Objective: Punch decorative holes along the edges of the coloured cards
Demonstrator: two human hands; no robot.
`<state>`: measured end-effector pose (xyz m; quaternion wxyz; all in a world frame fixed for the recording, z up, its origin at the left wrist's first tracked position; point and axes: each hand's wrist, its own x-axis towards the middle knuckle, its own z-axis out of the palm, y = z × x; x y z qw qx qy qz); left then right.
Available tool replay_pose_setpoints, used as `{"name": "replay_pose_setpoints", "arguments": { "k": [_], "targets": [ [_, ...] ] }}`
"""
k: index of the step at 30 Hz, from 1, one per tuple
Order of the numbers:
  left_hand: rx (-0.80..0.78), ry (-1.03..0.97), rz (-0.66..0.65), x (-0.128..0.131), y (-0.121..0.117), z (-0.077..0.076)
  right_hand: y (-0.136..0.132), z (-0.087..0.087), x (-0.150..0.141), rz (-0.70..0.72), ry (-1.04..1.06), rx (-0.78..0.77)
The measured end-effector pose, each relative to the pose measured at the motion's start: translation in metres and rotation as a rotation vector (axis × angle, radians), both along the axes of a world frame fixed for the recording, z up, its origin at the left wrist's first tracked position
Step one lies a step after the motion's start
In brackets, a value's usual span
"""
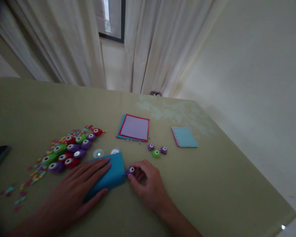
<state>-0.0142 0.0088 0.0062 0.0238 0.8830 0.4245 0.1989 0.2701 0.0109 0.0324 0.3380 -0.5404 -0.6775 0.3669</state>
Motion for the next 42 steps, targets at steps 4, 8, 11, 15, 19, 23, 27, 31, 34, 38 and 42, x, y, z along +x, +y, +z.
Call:
{"name": "replay_pose_setpoints", "arguments": {
  "k": [4, 8, 11, 15, 19, 23, 27, 31, 34, 38, 42],
  "targets": [
    [-0.022, 0.003, 0.001, 0.0003, -0.0006, 0.0055, 0.006, 0.0, -0.0017, 0.019, 0.044, -0.022],
    [-0.033, 0.028, 0.003, 0.0002, -0.0006, 0.0079, 0.0051, 0.002, -0.0005, 0.004, 0.063, -0.029],
    [-0.046, 0.016, 0.001, -0.0006, -0.0004, 0.0074, 0.0043, 0.0042, 0.0, 0.0, 0.058, -0.041],
    [-0.051, 0.016, 0.0, -0.0018, -0.0003, 0.0067, 0.0053, 0.0067, -0.0004, 0.024, 0.068, -0.03],
    [-0.04, 0.025, -0.005, -0.0026, -0.0005, 0.0077, 0.0061, 0.0071, -0.0003, 0.037, 0.076, -0.013],
    [-0.029, 0.034, -0.006, -0.0025, -0.0004, 0.0081, 0.0057, 0.0067, 0.0007, 0.049, 0.083, 0.005],
    [-0.017, 0.038, -0.004, -0.0014, 0.0003, 0.0075, 0.0054, 0.0068, 0.0014, 0.058, 0.077, -0.006],
    [-0.02, 0.036, -0.001, -0.0009, 0.0004, 0.008, 0.0056, 0.0065, 0.0017, 0.077, 0.083, 0.005],
    [-0.023, 0.03, -0.003, -0.0012, 0.0006, 0.0087, 0.0055, 0.0057, 0.0015, 0.087, 0.087, 0.01],
    [-0.018, 0.041, -0.02, -0.0017, 0.0019, 0.0081, 0.0047, 0.0031, 0.0006, 0.102, 0.096, 0.023],
    [0.008, 0.074, -0.034, -0.0024, 0.0025, 0.0062, 0.0048, 0.0006, -0.0001, 0.105, 0.088, 0.027]
  ]
}}
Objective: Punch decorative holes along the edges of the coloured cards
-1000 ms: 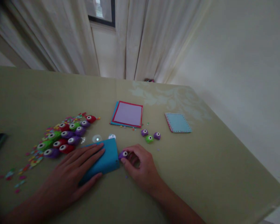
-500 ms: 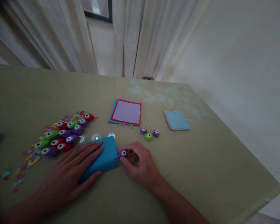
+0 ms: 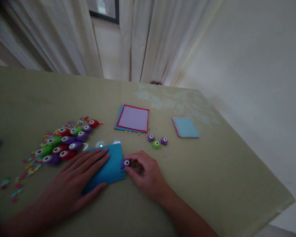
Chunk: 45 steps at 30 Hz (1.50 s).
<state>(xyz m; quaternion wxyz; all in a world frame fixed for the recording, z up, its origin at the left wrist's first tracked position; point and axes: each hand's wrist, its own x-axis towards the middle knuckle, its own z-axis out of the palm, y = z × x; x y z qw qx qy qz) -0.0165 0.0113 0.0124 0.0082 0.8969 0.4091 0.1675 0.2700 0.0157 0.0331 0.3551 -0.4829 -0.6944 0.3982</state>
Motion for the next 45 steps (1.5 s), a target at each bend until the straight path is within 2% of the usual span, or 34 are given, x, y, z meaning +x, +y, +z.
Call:
{"name": "replay_pose_setpoints", "arguments": {
  "k": [7, 12, 25, 39, 45],
  "targets": [
    [0.023, 0.05, -0.017, 0.0002, 0.0011, -0.0028, 0.0019, 0.0016, 0.0005, -0.009, -0.002, -0.045],
    [0.018, 0.042, 0.022, 0.0017, 0.0001, -0.0046, 0.0026, 0.0037, 0.0023, 0.024, -0.024, -0.052],
    [0.026, 0.048, -0.01, 0.0012, 0.0002, -0.004, 0.0032, 0.004, 0.0, 0.069, -0.055, 0.026],
    [0.033, 0.01, -0.003, 0.0023, 0.0005, -0.0041, 0.0026, 0.0041, 0.0002, 0.079, -0.051, 0.035],
    [0.025, 0.004, -0.001, 0.002, -0.0001, -0.0043, 0.0011, 0.0077, 0.0003, 0.052, -0.027, -0.041]
  ]
}}
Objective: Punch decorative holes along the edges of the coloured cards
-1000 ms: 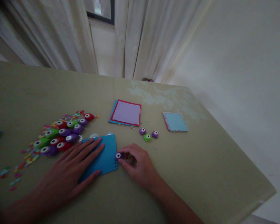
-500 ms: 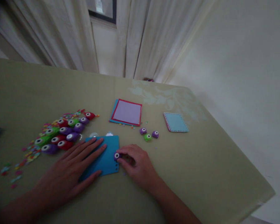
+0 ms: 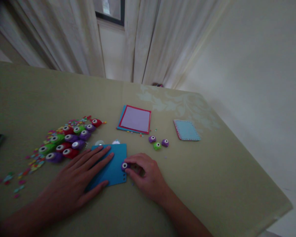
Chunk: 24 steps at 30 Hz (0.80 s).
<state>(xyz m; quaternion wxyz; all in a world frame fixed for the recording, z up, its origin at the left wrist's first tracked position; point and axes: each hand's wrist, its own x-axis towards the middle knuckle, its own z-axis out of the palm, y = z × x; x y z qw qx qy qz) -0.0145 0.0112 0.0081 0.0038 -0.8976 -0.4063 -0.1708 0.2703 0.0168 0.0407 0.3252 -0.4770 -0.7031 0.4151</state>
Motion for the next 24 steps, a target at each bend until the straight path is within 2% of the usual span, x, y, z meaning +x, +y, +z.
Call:
{"name": "replay_pose_setpoints", "arguments": {
  "k": [5, 10, 15, 24],
  "targets": [
    [-0.02, -0.029, -0.001, 0.0, 0.0, 0.0, 0.01, 0.009, 0.0, -0.148, 0.033, -0.249],
    [-0.013, -0.036, 0.002, 0.0, 0.001, -0.005, 0.032, 0.016, -0.003, -0.03, 0.003, -0.451],
    [-0.001, -0.062, -0.005, 0.001, 0.001, -0.007, 0.043, 0.019, -0.004, 0.014, -0.014, -0.528],
    [-0.017, -0.104, 0.003, 0.005, 0.002, -0.009, 0.045, 0.025, -0.005, 0.018, -0.017, -0.571]
  ]
}}
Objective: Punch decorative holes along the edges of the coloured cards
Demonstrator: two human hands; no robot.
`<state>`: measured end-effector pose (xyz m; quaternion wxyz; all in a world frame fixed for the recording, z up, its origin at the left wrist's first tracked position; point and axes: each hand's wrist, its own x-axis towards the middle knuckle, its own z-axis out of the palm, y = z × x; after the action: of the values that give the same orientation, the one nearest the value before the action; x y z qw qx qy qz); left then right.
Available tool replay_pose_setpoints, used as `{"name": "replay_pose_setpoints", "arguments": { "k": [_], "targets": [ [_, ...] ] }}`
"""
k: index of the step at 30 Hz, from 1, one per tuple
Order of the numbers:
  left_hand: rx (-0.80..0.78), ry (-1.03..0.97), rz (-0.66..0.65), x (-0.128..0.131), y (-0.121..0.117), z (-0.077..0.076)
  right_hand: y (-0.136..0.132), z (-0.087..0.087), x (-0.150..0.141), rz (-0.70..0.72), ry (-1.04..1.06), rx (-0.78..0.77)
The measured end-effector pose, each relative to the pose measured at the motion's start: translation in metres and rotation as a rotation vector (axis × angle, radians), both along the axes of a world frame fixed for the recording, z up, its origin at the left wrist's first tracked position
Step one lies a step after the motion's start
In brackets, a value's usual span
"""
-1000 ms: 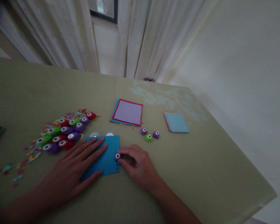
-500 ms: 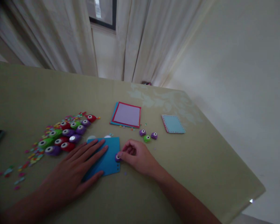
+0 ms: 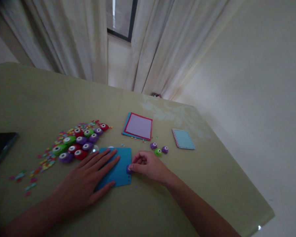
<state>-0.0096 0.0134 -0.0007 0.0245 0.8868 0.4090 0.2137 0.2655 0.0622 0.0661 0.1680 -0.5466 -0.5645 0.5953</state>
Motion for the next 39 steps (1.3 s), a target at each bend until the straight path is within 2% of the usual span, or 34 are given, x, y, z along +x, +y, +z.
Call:
{"name": "replay_pose_setpoints", "arguments": {
  "k": [13, 20, 30, 39],
  "targets": [
    [0.015, -0.013, 0.003, 0.0, 0.0, 0.0, 0.001, -0.004, 0.002, 0.004, -0.012, -0.025],
    [0.017, -0.02, 0.007, 0.001, -0.001, -0.001, 0.003, 0.001, 0.001, 0.046, -0.202, 0.03],
    [0.014, -0.013, 0.003, 0.001, 0.0, 0.0, 0.0, -0.003, -0.006, 0.089, -0.215, 0.062],
    [-0.001, -0.012, 0.004, 0.001, 0.001, -0.001, 0.004, 0.004, -0.012, 0.161, -0.277, 0.051]
  ]
}}
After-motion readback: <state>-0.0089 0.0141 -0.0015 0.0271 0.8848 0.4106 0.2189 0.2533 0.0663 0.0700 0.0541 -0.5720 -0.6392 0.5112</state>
